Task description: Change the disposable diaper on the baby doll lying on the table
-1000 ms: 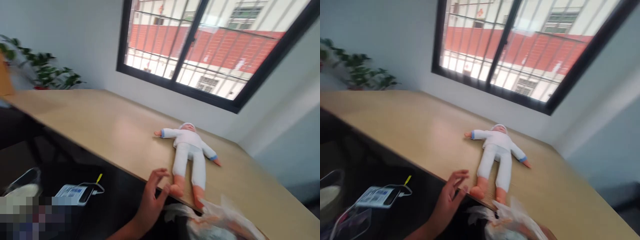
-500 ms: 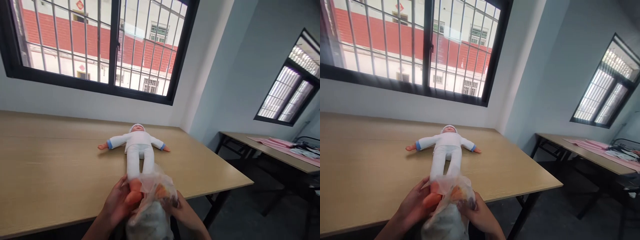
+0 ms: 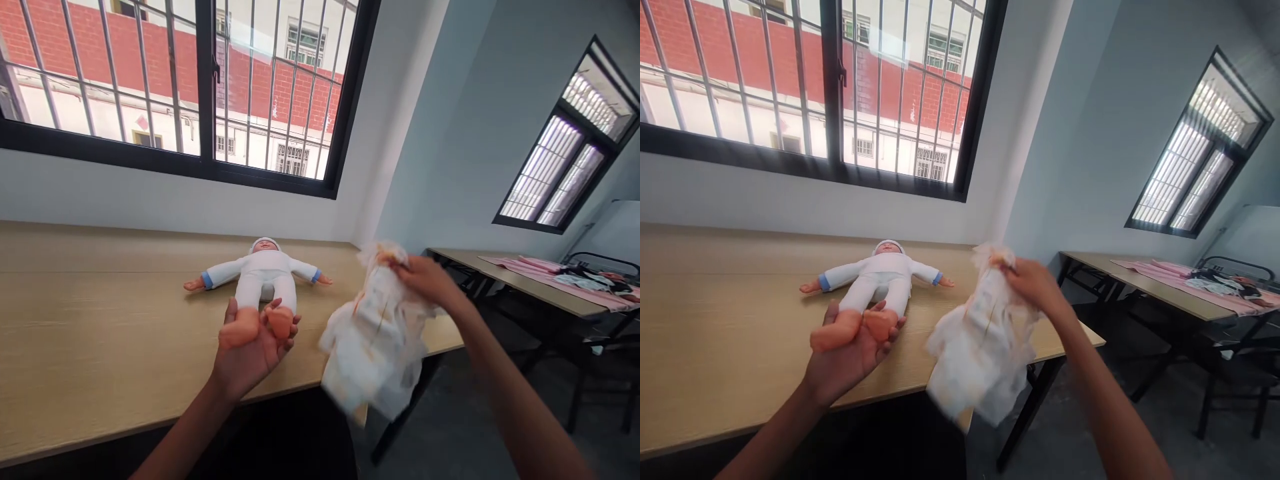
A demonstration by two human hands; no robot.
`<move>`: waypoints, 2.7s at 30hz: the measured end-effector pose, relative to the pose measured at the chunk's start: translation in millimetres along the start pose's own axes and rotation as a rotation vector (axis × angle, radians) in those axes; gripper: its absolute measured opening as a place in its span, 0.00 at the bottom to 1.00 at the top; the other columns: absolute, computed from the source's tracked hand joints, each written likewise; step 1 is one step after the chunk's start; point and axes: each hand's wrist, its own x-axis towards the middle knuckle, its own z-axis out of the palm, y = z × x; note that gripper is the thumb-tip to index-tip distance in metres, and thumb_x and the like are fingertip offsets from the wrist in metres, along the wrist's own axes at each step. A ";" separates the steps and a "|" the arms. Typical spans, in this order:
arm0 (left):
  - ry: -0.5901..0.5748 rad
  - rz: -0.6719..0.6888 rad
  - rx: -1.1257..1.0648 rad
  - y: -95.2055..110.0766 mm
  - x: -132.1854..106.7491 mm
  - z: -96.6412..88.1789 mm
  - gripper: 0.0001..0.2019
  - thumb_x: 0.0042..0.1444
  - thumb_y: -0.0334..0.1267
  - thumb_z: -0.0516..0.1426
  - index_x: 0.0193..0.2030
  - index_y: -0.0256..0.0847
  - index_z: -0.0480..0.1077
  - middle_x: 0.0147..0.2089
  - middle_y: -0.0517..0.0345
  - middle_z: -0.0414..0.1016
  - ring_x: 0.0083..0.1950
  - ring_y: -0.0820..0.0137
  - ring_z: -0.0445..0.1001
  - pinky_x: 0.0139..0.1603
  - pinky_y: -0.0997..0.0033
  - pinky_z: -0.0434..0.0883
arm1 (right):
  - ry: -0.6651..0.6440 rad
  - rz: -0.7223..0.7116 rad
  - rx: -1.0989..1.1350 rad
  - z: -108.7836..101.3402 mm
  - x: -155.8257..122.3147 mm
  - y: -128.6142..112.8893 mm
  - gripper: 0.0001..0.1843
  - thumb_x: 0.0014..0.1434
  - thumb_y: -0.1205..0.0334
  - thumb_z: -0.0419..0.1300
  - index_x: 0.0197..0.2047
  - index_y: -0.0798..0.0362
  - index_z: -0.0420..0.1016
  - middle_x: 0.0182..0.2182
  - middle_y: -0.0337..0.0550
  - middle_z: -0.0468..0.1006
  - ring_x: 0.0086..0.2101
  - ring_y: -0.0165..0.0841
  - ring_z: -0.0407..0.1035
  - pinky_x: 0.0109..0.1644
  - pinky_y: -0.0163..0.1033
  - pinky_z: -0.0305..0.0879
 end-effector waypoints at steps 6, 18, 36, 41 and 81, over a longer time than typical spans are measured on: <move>-0.010 0.037 0.112 36.4 21.9 42.8 0.35 0.59 0.67 0.46 0.54 0.36 0.66 0.47 0.39 0.74 0.41 0.59 0.77 0.44 0.59 0.75 | 0.259 0.158 -0.368 -46.4 21.3 -32.4 0.31 0.72 0.52 0.38 0.54 0.69 0.71 0.41 0.64 0.78 0.46 0.47 0.75 0.44 0.44 0.63; -0.074 0.113 0.152 75.7 51.1 68.7 0.26 0.59 0.58 0.53 0.55 0.41 0.63 0.50 0.43 0.74 0.46 0.57 0.77 0.47 0.56 0.72 | -0.337 -0.073 -0.204 175.8 -40.4 -99.2 0.26 0.65 0.71 0.44 0.65 0.55 0.64 0.61 0.68 0.66 0.53 0.52 0.72 0.52 0.54 0.67; -0.121 0.062 0.276 90.7 77.5 82.0 0.28 0.55 0.60 0.52 0.53 0.40 0.64 0.50 0.39 0.73 0.41 0.58 0.77 0.44 0.56 0.73 | -0.423 -0.508 0.260 205.1 -25.2 -170.2 0.37 0.66 0.58 0.49 0.73 0.60 0.44 0.70 0.56 0.51 0.69 0.52 0.44 0.70 0.60 0.46; -0.130 0.036 0.319 77.8 73.0 77.8 0.30 0.56 0.61 0.52 0.57 0.41 0.63 0.48 0.42 0.75 0.40 0.58 0.77 0.45 0.56 0.72 | -0.418 -0.465 0.206 201.2 -41.6 -187.6 0.35 0.64 0.63 0.47 0.72 0.62 0.47 0.71 0.57 0.47 0.69 0.58 0.42 0.69 0.67 0.43; -0.168 -0.096 0.321 36.4 45.4 43.9 0.26 0.57 0.61 0.53 0.45 0.38 0.68 0.42 0.45 0.76 0.40 0.58 0.76 0.46 0.58 0.69 | -0.173 -0.448 0.319 213.8 -43.9 -188.4 0.26 0.60 0.67 0.52 0.61 0.55 0.70 0.58 0.57 0.72 0.59 0.55 0.63 0.61 0.62 0.60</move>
